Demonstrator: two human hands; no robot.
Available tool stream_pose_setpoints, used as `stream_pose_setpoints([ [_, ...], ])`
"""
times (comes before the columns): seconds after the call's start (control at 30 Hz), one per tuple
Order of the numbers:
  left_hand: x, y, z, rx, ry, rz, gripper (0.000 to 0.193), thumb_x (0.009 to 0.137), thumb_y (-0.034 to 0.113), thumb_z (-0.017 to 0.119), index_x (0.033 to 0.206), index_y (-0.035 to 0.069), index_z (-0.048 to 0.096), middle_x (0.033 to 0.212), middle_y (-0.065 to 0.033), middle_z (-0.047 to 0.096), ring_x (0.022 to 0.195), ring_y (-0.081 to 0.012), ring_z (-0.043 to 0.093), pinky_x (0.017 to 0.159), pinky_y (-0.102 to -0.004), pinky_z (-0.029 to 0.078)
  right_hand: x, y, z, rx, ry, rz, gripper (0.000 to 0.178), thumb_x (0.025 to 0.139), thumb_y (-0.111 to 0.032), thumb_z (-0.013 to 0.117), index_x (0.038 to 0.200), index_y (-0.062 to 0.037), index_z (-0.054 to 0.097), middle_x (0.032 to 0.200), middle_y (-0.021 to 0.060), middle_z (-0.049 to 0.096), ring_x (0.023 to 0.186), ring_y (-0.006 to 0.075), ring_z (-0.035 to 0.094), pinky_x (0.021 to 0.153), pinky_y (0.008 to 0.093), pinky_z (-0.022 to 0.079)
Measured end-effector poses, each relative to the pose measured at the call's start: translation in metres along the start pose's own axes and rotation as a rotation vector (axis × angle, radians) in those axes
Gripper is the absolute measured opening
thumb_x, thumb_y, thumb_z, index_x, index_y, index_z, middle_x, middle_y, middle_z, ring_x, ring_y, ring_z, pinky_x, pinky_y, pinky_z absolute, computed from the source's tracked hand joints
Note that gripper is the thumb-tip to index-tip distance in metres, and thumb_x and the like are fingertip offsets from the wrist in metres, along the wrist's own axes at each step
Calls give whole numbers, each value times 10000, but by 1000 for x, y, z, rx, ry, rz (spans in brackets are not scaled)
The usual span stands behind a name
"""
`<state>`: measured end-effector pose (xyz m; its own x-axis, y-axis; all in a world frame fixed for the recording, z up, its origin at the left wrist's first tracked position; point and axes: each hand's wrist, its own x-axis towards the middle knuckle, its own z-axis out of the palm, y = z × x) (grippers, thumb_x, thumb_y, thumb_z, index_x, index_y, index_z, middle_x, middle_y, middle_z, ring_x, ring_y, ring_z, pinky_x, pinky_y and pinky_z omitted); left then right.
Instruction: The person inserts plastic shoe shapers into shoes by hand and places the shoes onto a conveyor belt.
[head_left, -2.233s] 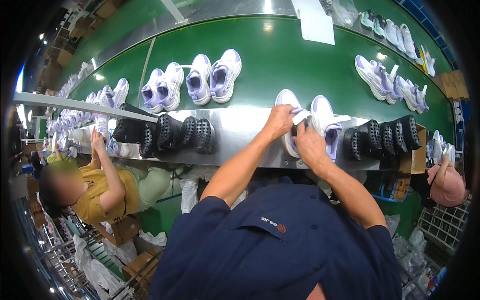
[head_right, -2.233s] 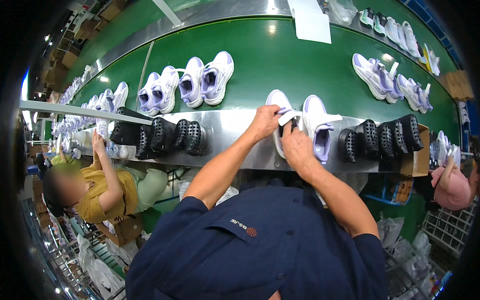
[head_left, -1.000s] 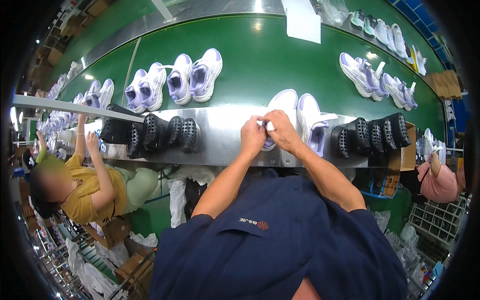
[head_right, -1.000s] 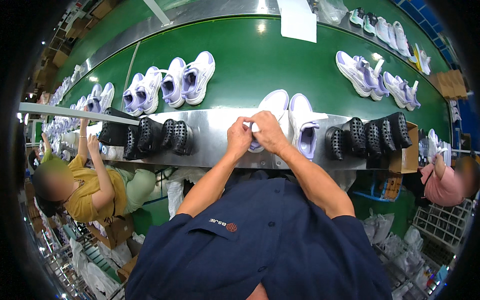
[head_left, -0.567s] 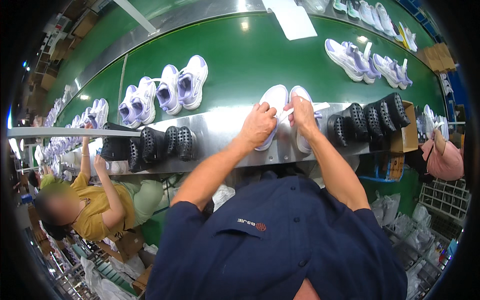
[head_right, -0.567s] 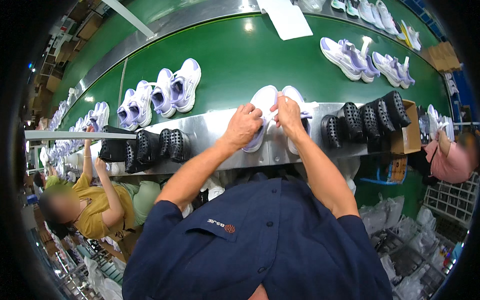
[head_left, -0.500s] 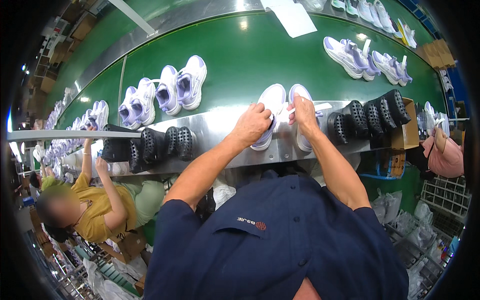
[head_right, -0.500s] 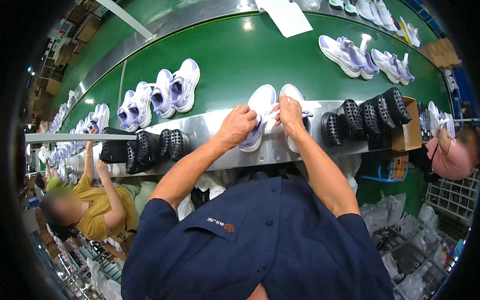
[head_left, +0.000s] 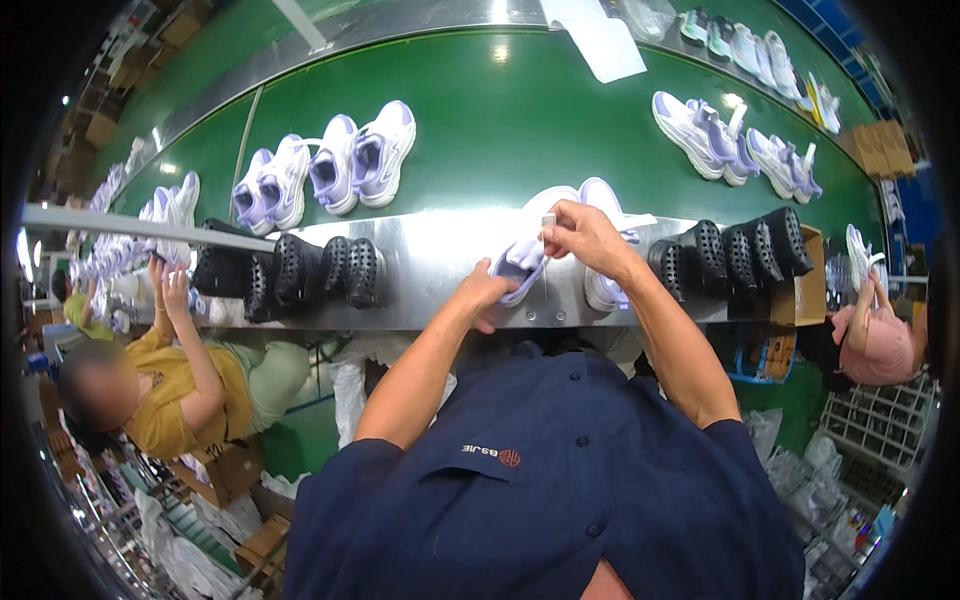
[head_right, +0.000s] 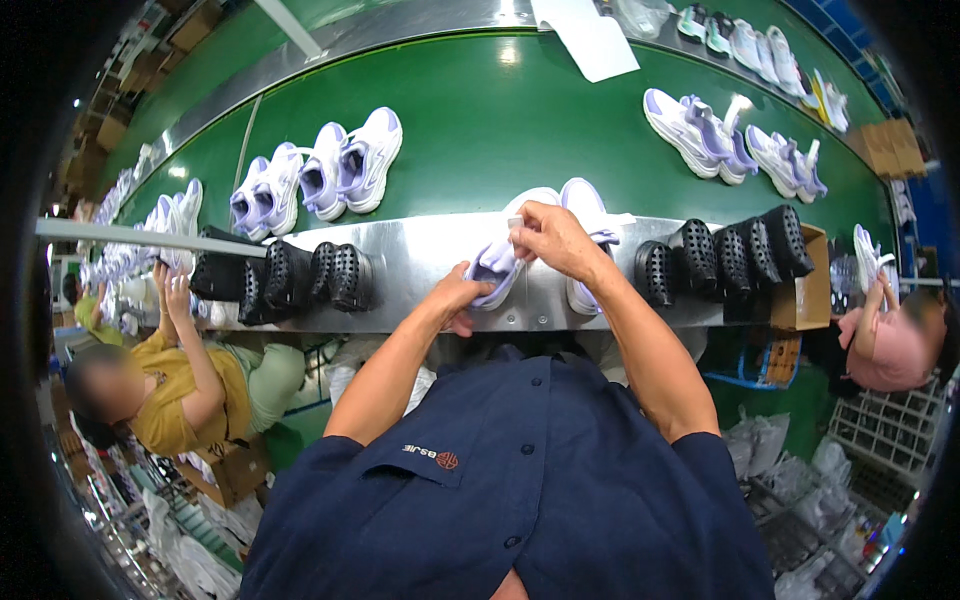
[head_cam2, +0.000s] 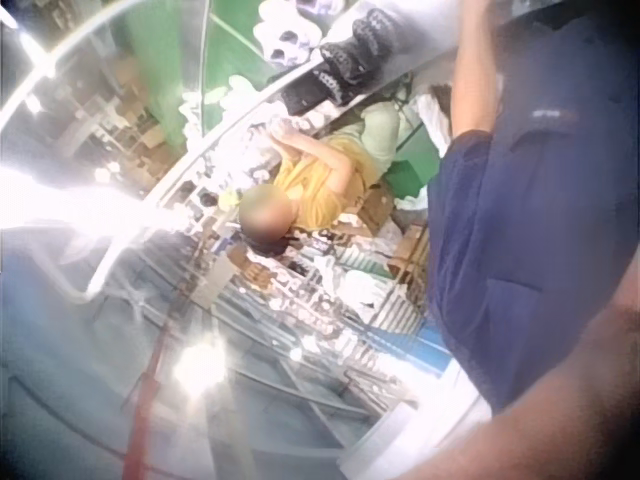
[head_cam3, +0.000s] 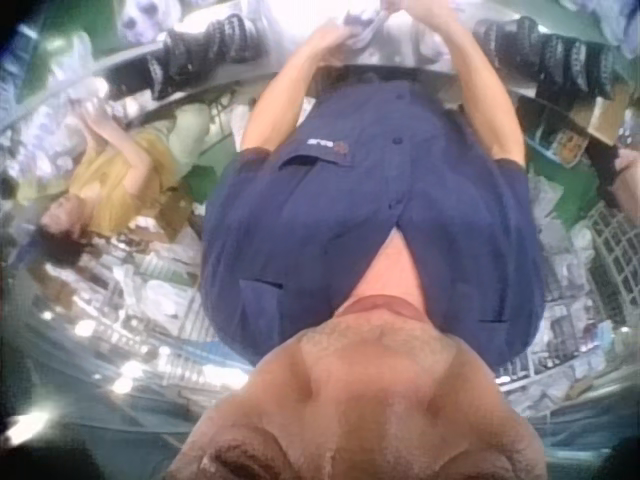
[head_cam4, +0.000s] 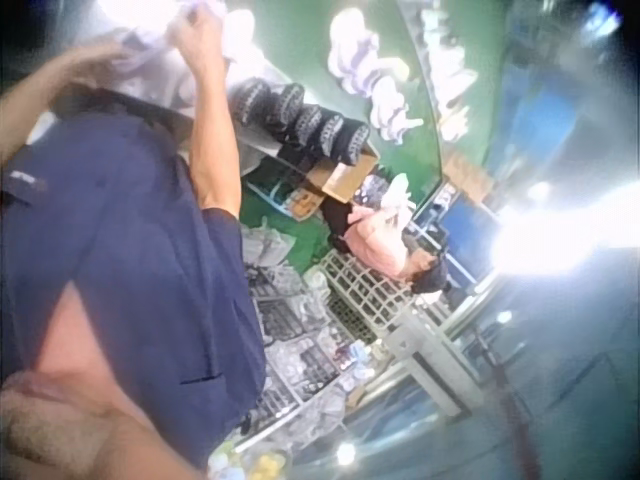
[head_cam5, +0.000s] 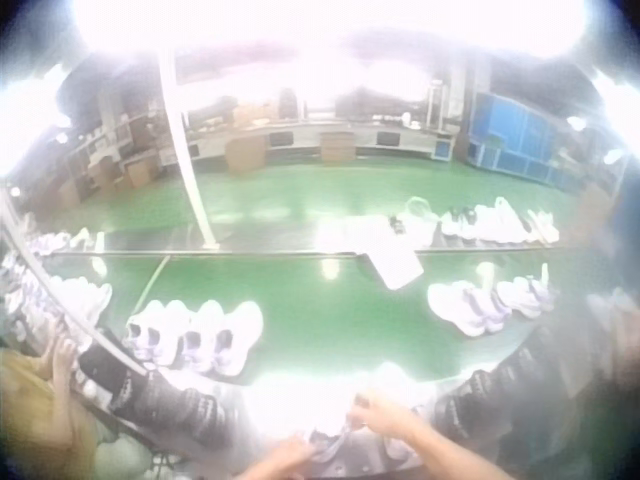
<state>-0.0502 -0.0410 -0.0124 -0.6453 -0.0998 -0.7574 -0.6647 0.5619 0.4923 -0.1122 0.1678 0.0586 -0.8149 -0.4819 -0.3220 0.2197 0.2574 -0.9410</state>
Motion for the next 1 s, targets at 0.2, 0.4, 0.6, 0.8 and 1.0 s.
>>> stream_pose_setpoints([
  [0.2,-10,-22,-5,-344,223,141,635,772,-26,521,1392,107,519,1294,-243,578,875,-416,676,711,-442,575,-32,-16,12,-182,-15,-71,118,917,-114,646,940,2,654,770,32,658,701,101,620,620,252,505],
  [0.4,-29,-13,-46,126,584,753,687,693,-112,522,1324,151,594,1129,-302,590,1078,-452,574,950,-440,483,-40,-35,34,-245,-45,-225,107,913,-81,651,937,15,693,723,48,661,654,99,598,588,256,479],
  [0.6,-44,-1,-64,218,573,880,676,708,-123,535,1304,189,612,1203,-294,535,1109,-444,550,986,-448,460,-36,-45,37,-176,-54,-78,137,912,-112,659,927,20,696,712,45,672,638,99,610,574,257,486],
  [0.8,-50,6,-78,263,453,965,673,708,-133,548,1285,204,625,1226,-265,526,1121,-430,552,984,-437,469,-26,-42,46,-178,-71,-115,157,910,-124,654,893,27,690,699,67,670,636,115,616,575,270,486],
  [1.0,-57,8,-81,326,396,921,690,706,-141,555,1283,229,634,1270,-267,508,1149,-438,540,1015,-426,454,-17,-45,53,-394,-93,-156,188,856,-165,680,849,23,690,691,142,663,627,206,631,605,345,489],
])
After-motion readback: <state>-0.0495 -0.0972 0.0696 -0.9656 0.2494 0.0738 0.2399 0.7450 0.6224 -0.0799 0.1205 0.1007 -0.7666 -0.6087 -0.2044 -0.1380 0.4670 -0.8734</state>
